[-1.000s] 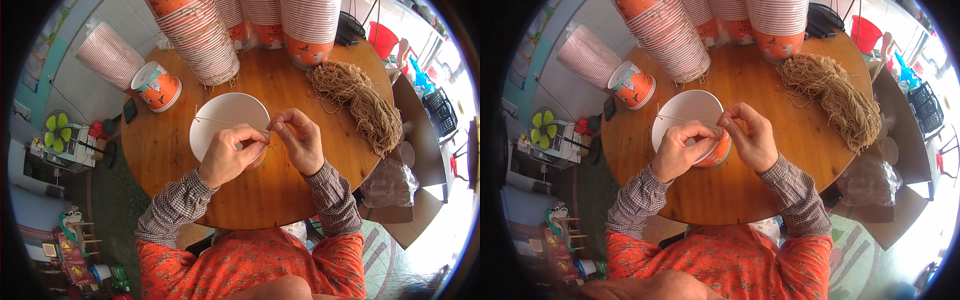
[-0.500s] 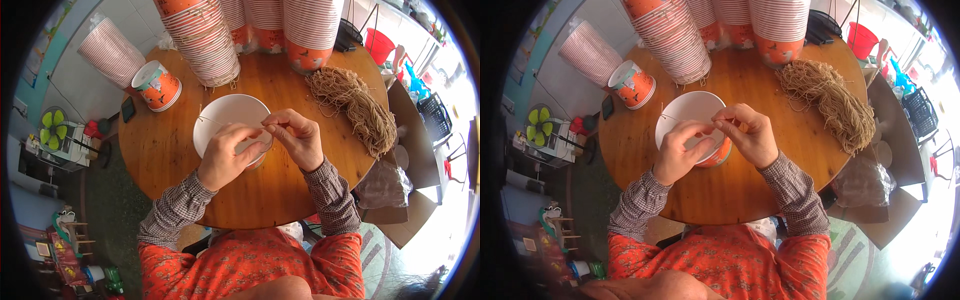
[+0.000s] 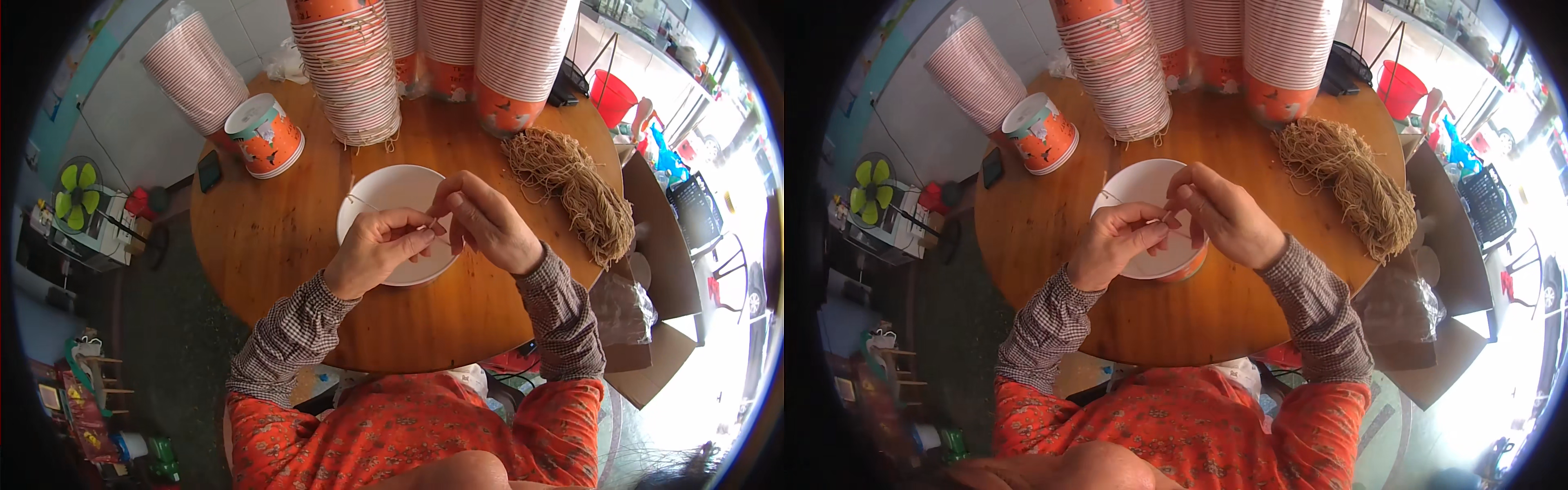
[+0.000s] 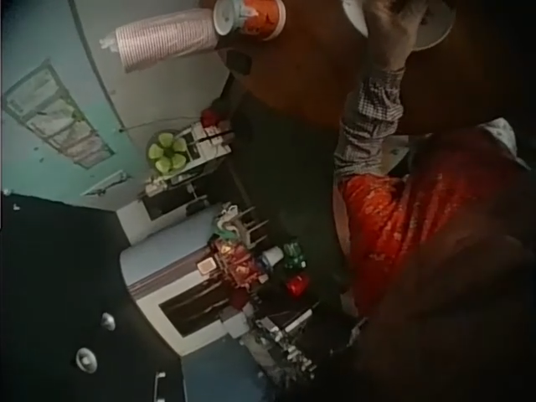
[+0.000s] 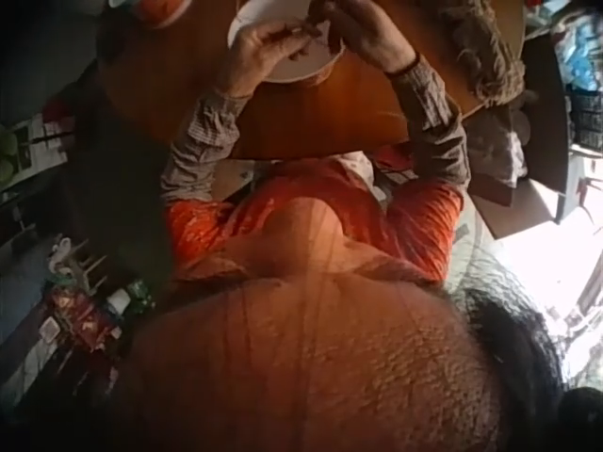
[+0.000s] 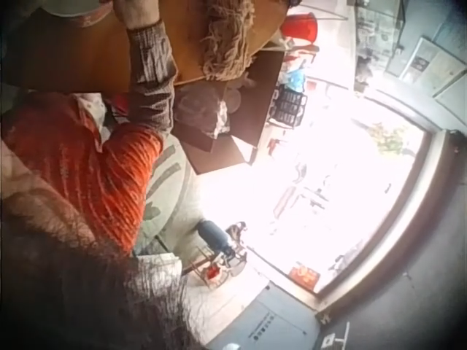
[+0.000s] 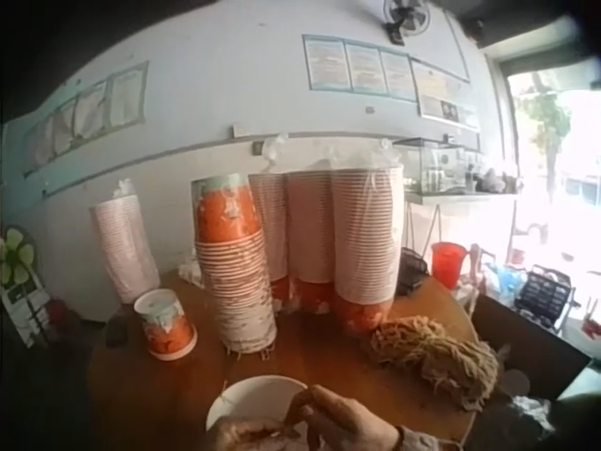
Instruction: Thread string through pre-drilled holes in paper buckets to create handles.
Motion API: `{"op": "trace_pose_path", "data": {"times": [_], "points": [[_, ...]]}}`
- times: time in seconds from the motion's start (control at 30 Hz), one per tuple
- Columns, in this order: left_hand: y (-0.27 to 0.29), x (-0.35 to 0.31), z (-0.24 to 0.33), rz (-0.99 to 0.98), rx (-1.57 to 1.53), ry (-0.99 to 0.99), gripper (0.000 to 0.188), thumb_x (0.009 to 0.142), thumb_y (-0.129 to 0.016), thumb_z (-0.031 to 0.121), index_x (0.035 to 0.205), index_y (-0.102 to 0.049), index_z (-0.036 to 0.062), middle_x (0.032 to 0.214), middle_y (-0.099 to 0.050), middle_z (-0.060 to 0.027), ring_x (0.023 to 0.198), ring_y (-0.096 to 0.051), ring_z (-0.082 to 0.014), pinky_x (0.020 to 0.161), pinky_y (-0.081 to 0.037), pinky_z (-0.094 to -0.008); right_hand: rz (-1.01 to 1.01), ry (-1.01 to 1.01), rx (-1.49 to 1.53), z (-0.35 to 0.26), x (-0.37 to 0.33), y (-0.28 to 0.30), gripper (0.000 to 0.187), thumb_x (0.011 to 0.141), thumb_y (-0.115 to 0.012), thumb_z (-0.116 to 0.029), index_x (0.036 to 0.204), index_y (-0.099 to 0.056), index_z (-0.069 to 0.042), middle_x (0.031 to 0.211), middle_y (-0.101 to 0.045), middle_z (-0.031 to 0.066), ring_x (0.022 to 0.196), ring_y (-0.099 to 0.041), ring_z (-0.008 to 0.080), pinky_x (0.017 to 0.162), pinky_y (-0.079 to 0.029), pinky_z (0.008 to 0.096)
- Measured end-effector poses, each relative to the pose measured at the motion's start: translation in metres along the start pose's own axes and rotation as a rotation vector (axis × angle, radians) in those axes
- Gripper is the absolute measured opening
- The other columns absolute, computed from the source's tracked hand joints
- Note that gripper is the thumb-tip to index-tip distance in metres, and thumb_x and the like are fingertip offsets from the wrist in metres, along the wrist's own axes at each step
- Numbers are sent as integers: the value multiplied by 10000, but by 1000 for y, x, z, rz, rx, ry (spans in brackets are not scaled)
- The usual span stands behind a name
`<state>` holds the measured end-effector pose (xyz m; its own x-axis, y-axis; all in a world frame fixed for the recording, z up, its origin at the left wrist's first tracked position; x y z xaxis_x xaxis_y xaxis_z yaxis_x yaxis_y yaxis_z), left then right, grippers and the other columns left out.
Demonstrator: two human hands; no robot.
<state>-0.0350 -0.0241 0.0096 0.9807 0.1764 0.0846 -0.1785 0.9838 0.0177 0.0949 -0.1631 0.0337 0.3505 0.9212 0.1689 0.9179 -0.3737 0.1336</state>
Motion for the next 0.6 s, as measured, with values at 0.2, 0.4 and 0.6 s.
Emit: {"op": "trace_pose_path", "data": {"times": [0.2, 0.4, 0.6], "points": [[13, -11, 16, -40, 101, -27, 176, 927, -589, 82, 1035, -650, -43, 936, -688, -40, 808, -618, -87, 733, -511, -233, -220, 21, -115, -8, 6, -4, 157, 934, -566, -85, 1068, -576, -2, 860, -636, 23, 734, -572, 66, 646, -477, 224], [20, -26, 30, 9, 425, -237, 152, 871, -581, 80, 957, -681, 3, 852, -690, -72, 744, -617, -99, 669, -486, -259, -229, 53, -156, 3, 12, -24, 172, 860, -667, -88, 1004, -645, 3, 791, -640, 23, 712, -565, 85, 668, -465, 249], [28, -50, 24, 166, 452, -191, 97, 817, -587, 50, 853, -664, 6, 787, -662, -53, 666, -574, -118, 626, -457, -267, -175, 6, -325, -14, 11, -37, 99, 830, -684, -75, 918, -671, -31, 796, -645, 45, 700, -578, 112, 628, -465, 263]]}}
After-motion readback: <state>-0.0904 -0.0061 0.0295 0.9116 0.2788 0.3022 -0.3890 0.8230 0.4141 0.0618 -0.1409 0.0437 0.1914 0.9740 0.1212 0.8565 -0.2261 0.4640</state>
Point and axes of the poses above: each hand's wrist, its own x-axis towards the middle knuckle, its own y-axis out of the back of the hand, z = x × y, the point moved 2 cm from there along x, towards the middle knuckle
